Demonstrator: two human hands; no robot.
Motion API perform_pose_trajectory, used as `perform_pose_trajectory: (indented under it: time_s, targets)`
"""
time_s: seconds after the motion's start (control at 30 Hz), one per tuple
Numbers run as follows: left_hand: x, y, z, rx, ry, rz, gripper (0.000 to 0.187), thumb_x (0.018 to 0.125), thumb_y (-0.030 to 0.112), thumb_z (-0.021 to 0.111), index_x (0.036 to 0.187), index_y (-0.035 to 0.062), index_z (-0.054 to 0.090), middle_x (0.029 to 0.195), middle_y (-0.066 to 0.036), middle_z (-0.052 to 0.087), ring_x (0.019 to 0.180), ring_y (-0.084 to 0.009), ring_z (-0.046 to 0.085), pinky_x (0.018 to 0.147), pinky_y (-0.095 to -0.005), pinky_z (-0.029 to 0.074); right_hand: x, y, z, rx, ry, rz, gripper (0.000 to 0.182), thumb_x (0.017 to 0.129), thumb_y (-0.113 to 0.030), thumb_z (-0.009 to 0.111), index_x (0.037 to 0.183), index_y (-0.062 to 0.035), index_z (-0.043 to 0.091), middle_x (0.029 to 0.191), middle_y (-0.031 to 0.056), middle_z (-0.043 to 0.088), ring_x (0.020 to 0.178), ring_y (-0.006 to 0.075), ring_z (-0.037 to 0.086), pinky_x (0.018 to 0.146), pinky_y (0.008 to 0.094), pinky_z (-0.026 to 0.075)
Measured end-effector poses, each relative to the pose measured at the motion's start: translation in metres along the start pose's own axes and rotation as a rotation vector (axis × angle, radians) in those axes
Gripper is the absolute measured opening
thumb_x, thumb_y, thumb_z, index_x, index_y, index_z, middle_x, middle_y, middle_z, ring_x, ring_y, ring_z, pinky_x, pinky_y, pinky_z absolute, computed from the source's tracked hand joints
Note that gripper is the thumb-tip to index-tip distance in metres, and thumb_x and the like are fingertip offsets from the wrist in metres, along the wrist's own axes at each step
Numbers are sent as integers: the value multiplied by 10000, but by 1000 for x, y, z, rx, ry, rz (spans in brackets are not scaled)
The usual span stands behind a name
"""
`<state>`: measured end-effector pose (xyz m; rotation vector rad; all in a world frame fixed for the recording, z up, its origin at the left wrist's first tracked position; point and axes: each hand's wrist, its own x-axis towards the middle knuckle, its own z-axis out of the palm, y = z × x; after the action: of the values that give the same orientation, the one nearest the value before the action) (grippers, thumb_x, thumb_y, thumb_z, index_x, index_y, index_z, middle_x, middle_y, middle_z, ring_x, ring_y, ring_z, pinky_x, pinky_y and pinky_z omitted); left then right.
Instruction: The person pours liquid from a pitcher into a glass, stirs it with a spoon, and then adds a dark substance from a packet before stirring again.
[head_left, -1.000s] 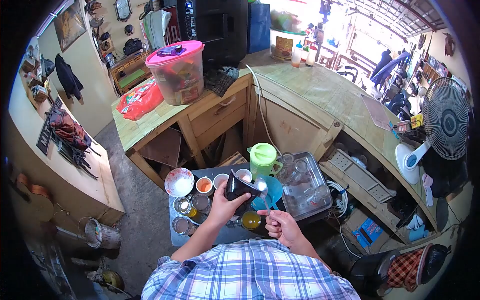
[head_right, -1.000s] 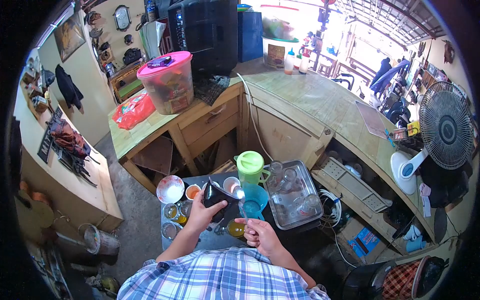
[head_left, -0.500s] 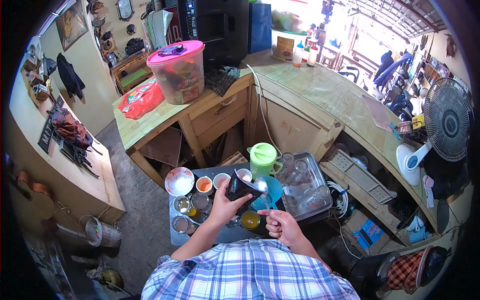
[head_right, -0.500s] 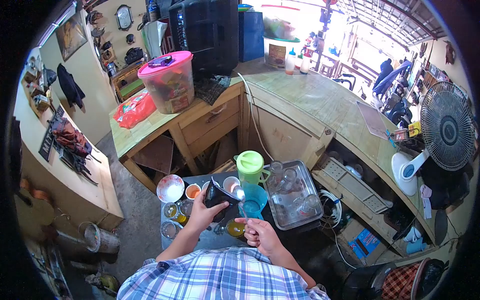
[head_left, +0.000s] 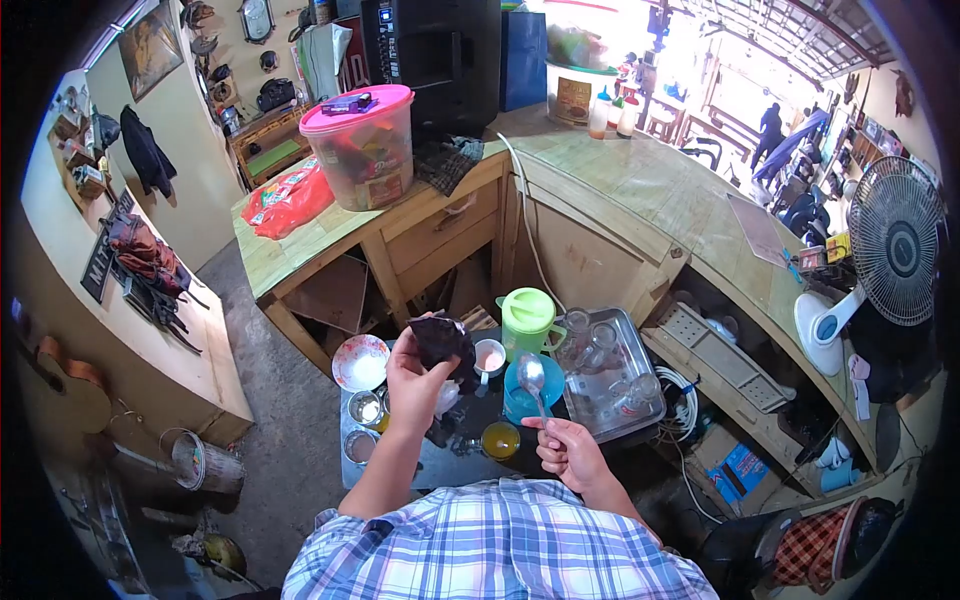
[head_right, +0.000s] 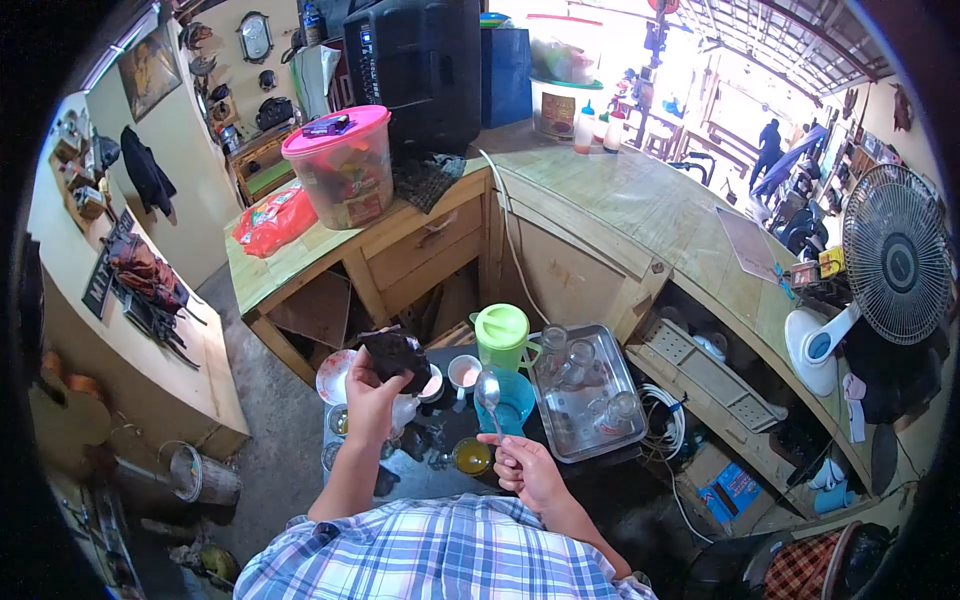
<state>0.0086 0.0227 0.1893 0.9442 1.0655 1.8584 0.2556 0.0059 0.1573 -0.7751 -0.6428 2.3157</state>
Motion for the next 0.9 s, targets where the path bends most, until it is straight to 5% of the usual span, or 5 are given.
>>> perform_pose_trajectory:
  time_s: [0.2, 0.3, 0.4, 0.57, 0.9]
  targets:
    - [-3, 5, -4, 209, 49, -147, 441, 658, -126, 747, 1053, -8, 591, 1064, -52, 636, 859, -138, 658, 829, -270, 536, -2, 1, 2, -3, 0, -2, 334, 1008, -183, 439, 1229, 49, 532, 684, -50, 362, 508, 32, 285, 450, 193, 230]
    - [-3, -14, -2, 396, 134, 255, 351, 653, -123, 763, 864, 18, 521, 1183, -120, 575, 1110, -180, 575, 884, -341, 545, 0, 5, -2, 12, -10, 3, 337, 1008, -176, 443, 1242, 50, 530, 683, -52, 364, 507, 29, 288, 451, 189, 230]
    - [-4, -17, 0, 232, -58, 287, 355, 704, -108, 736, 940, 47, 520, 1340, -117, 476, 1031, -153, 604, 884, -331, 507, -1, 6, -1, 21, -7, 13, 340, 1009, -169, 446, 1254, 51, 528, 681, -53, 366, 503, 27, 288, 448, 183, 228]
    - [-15, -2, 11, 597, -132, 302, 354, 702, 10, 778, 938, 35, 515, 853, -96, 661, 807, -188, 655, 717, -293, 503, 0, 9, 0, 9, -5, 20, 341, 1011, -174, 442, 1254, 48, 530, 681, -54, 367, 500, 29, 282, 449, 184, 231]
    - [-22, -3, 17, 1161, -260, 318, 368, 640, 114, 760, 950, 59, 569, 799, -151, 652, 732, -342, 652, 633, -406, 507, 1, 11, 5, -103, 25, 45, 338, 1014, -169, 425, 1258, 36, 536, 675, -56, 352, 498, 33, 270, 453, 193, 229]
